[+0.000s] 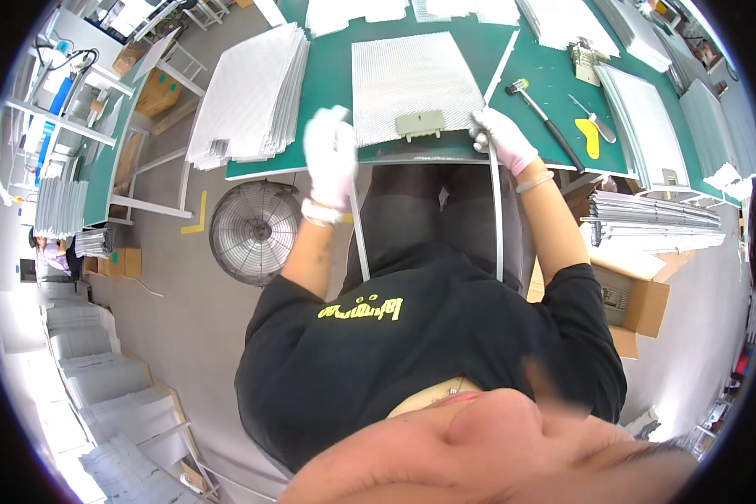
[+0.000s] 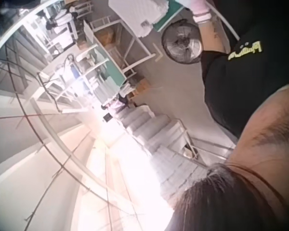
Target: The person assembles white mesh-like panels by inserting metal strips into the edges and securing them with a hammer. They then use a power drill to fasten components onto the panels. The person handles multiple panels, stacking them on the table as they work.
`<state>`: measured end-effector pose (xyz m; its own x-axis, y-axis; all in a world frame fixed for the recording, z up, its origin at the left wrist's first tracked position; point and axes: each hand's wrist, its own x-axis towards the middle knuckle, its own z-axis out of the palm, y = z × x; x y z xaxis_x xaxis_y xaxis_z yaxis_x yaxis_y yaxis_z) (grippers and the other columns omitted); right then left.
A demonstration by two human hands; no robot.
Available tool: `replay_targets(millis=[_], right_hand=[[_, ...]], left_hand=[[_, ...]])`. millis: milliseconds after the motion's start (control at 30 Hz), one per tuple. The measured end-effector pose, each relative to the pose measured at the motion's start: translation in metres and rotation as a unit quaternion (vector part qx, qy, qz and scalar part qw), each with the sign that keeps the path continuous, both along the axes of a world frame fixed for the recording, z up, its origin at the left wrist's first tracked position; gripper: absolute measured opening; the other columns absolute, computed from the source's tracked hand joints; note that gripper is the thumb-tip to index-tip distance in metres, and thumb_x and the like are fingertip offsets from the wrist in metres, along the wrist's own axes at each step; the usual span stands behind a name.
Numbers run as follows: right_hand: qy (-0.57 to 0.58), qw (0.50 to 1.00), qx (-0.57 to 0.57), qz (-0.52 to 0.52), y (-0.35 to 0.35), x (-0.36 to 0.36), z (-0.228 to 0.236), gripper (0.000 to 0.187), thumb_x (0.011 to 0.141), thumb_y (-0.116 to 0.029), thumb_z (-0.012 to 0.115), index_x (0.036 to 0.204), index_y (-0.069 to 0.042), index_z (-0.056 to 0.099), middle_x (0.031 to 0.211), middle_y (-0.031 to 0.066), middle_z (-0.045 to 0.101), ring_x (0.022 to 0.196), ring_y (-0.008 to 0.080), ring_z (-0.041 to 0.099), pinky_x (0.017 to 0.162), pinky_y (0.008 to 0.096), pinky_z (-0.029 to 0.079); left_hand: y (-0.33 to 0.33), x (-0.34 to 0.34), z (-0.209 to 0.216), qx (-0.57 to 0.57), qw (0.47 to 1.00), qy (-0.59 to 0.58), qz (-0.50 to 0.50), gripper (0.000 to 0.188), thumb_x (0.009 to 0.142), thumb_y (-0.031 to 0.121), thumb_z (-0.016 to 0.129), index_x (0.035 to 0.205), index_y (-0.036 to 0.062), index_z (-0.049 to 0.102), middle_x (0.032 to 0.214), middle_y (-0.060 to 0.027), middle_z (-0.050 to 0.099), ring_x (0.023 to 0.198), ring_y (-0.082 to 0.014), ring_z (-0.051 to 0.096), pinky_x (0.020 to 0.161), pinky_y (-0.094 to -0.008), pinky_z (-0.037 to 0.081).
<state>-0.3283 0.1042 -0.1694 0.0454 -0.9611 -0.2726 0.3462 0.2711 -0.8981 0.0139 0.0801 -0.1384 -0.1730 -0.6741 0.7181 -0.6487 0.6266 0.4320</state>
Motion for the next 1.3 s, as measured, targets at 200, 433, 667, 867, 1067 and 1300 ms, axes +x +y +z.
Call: replay_targets(millis=[200, 433, 667, 867, 1067, 1300], right_hand=[[0.04, 0.999, -0.008, -0.015, 0.0, 0.023, 0.007, 0.019, 0.099, -0.025, 0.062, 0.105, -0.007, 0.058, 0.089, 0.0074, 0.062, 0.067, 0.0137, 0.06, 0.07, 0.0322, 0.058], [-0.087, 0.994, -0.066, -0.018, 0.009, 0.02, 0.038, 0.027, 0.097, -0.016, 0.064, 0.121, -0.005, 0.059, 0.112, 0.0075, 0.068, 0.094, 0.0197, 0.068, 0.086, 0.037, 0.06], [-0.048, 0.985, -0.162, -0.033, 0.028, 0.029, 0.076, 0.038, 0.1, -0.019, 0.058, 0.134, -0.003, 0.053, 0.125, 0.0086, 0.063, 0.109, 0.0197, 0.065, 0.09, 0.0378, 0.057], [0.111, 0.959, -0.248, -0.08, 0.065, 0.048, 0.124, 0.04, 0.1, -0.019, 0.057, 0.135, 0.001, 0.053, 0.119, 0.0036, 0.062, 0.108, 0.011, 0.057, 0.096, 0.0295, 0.047], [0.17, 0.9, -0.401, -0.028, 0.084, 0.074, 0.172, 0.034, 0.091, 0.0, 0.062, 0.124, 0.004, 0.058, 0.098, 0.0007, 0.062, 0.091, 0.0082, 0.055, 0.083, 0.0255, 0.047], [0.291, 0.819, -0.436, -0.235, 0.023, 0.062, 0.231, 0.023, 0.093, -0.013, 0.07, 0.078, -0.004, 0.057, 0.063, -0.0058, 0.047, 0.059, 0.0028, 0.038, 0.05, 0.0241, 0.033]], left_hand=[[-0.048, 0.03, -0.031, 0.511, 0.702, 0.379, -0.32, 0.05, 0.107, 0.033, 0.048, 0.143, -0.0018, 0.048, 0.14, -0.0132, 0.057, 0.129, -0.0232, 0.054, 0.114, -0.0376, 0.039], [-0.027, 0.021, 0.012, 0.454, 0.758, 0.364, -0.294, 0.037, 0.097, 0.013, 0.065, 0.13, -0.0018, 0.056, 0.12, -0.0087, 0.065, 0.109, -0.0151, 0.064, 0.096, -0.0316, 0.054], [0.017, 0.006, 0.066, 0.292, 0.875, 0.341, -0.182, 0.037, 0.099, 0.013, 0.064, 0.13, -0.0046, 0.058, 0.117, -0.0112, 0.066, 0.109, -0.0161, 0.063, 0.095, -0.0317, 0.053], [0.042, 0.025, 0.086, 0.318, 0.718, 0.5, -0.365, 0.044, 0.097, 0.02, 0.066, 0.132, -0.0029, 0.053, 0.109, -0.0106, 0.065, 0.099, -0.0198, 0.064, 0.089, -0.0344, 0.055], [0.086, 0.053, 0.104, 0.199, 0.798, 0.491, -0.287, 0.053, 0.101, 0.021, 0.054, 0.146, -0.0039, 0.041, 0.146, -0.0165, 0.049, 0.138, -0.0308, 0.045, 0.118, -0.048, 0.032], [-0.007, 0.035, 0.16, 0.026, 0.881, 0.433, -0.189, 0.02, 0.095, 0.008, 0.065, 0.113, 0.0013, 0.06, 0.087, 0.0011, 0.058, 0.074, -0.0067, 0.051, 0.068, -0.022, 0.042]])
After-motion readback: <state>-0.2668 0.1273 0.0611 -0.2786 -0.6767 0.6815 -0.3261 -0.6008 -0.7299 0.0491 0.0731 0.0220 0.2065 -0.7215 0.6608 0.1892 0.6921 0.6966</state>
